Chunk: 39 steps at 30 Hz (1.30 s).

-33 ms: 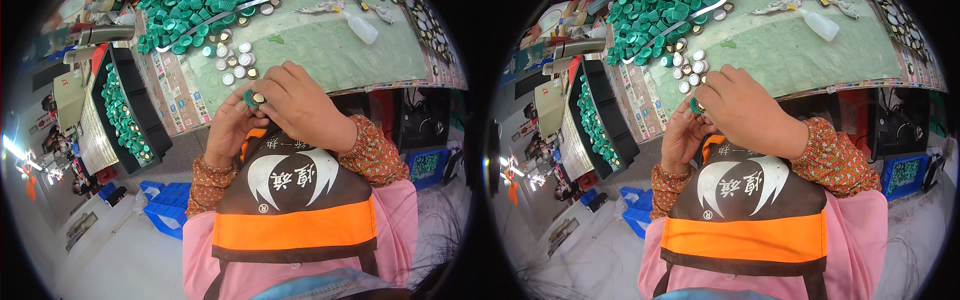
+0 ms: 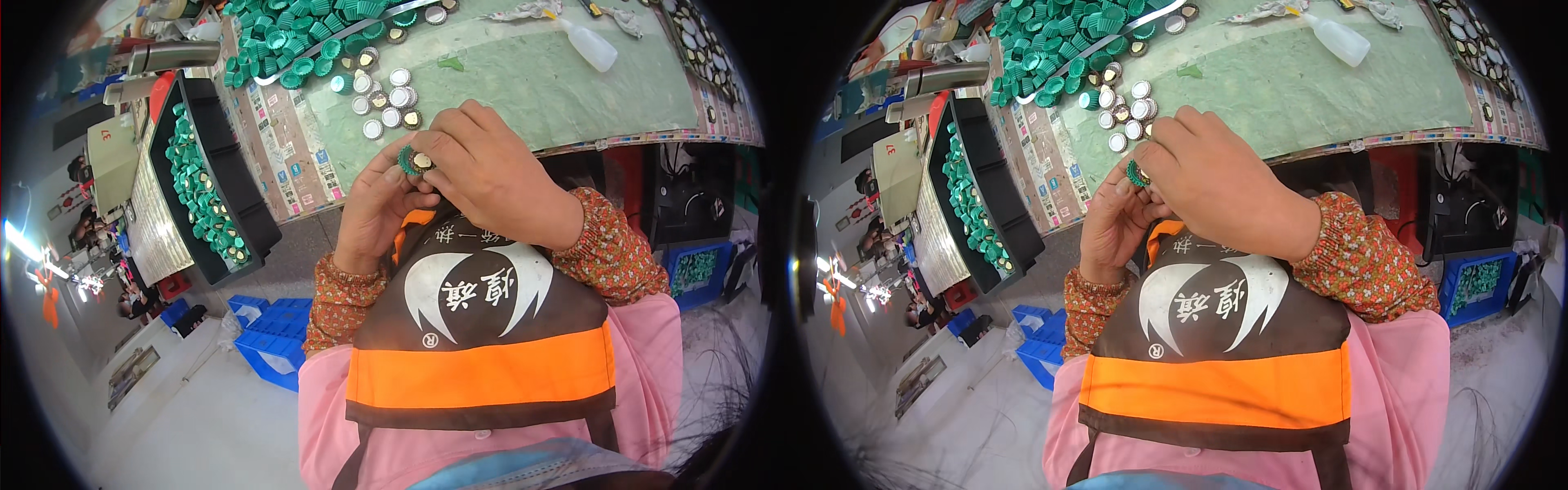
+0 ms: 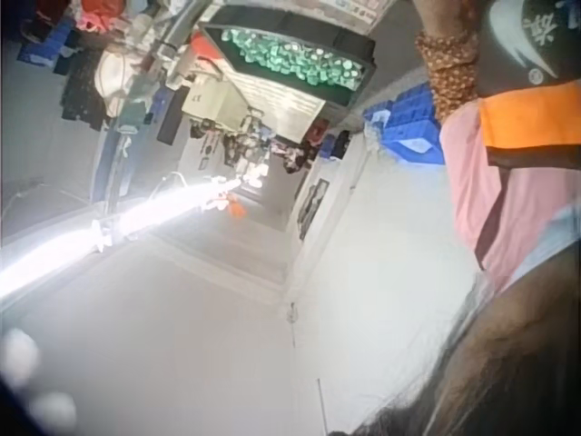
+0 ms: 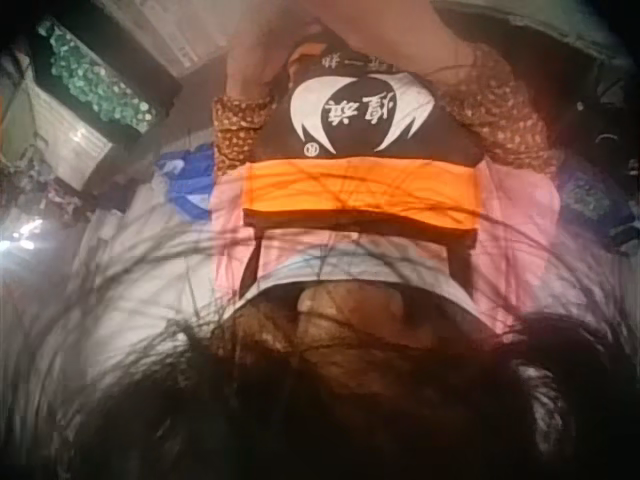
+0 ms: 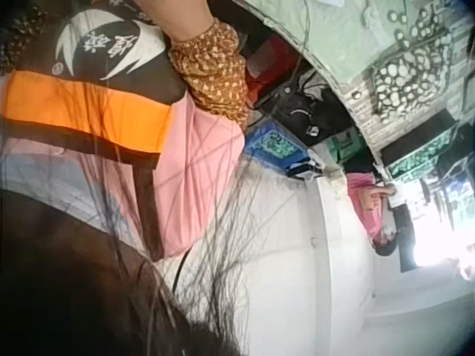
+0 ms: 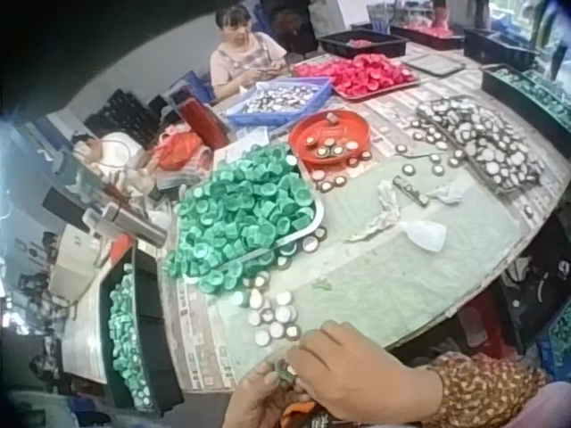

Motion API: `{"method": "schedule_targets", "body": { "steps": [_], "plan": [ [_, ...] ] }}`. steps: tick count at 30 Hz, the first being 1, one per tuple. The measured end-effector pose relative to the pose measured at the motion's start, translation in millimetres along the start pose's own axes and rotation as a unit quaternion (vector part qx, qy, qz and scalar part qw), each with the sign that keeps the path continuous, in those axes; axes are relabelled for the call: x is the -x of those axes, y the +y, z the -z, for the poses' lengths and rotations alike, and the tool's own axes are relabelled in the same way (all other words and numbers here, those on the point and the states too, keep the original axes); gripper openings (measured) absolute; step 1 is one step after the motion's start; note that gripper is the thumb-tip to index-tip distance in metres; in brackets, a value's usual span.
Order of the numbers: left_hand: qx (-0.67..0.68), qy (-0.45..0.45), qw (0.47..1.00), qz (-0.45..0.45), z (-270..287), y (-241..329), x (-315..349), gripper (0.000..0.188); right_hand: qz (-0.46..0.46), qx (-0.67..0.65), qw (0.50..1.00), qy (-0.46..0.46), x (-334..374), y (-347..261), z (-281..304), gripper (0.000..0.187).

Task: The person repeatedly applies glue from a small bottle into green plastic caps and then presses a small circular object into each cap. The person handles the items one at a time, placing the finished units on the table.

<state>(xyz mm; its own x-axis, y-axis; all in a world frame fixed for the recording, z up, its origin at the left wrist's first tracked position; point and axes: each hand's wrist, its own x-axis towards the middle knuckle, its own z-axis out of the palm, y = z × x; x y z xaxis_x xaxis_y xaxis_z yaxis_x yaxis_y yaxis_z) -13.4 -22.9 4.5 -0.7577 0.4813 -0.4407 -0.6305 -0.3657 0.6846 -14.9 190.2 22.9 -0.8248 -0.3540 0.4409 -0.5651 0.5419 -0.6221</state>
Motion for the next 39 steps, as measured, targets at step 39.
{"method": "schedule_targets", "body": {
  "steps": [39],
  "plan": [
    [-0.156,0.09,0.983,-0.023,-27,-7,-2,0.024,-0.093,-0.214,0.972,0.025,19,17,-16,0.034]
  ]
}}
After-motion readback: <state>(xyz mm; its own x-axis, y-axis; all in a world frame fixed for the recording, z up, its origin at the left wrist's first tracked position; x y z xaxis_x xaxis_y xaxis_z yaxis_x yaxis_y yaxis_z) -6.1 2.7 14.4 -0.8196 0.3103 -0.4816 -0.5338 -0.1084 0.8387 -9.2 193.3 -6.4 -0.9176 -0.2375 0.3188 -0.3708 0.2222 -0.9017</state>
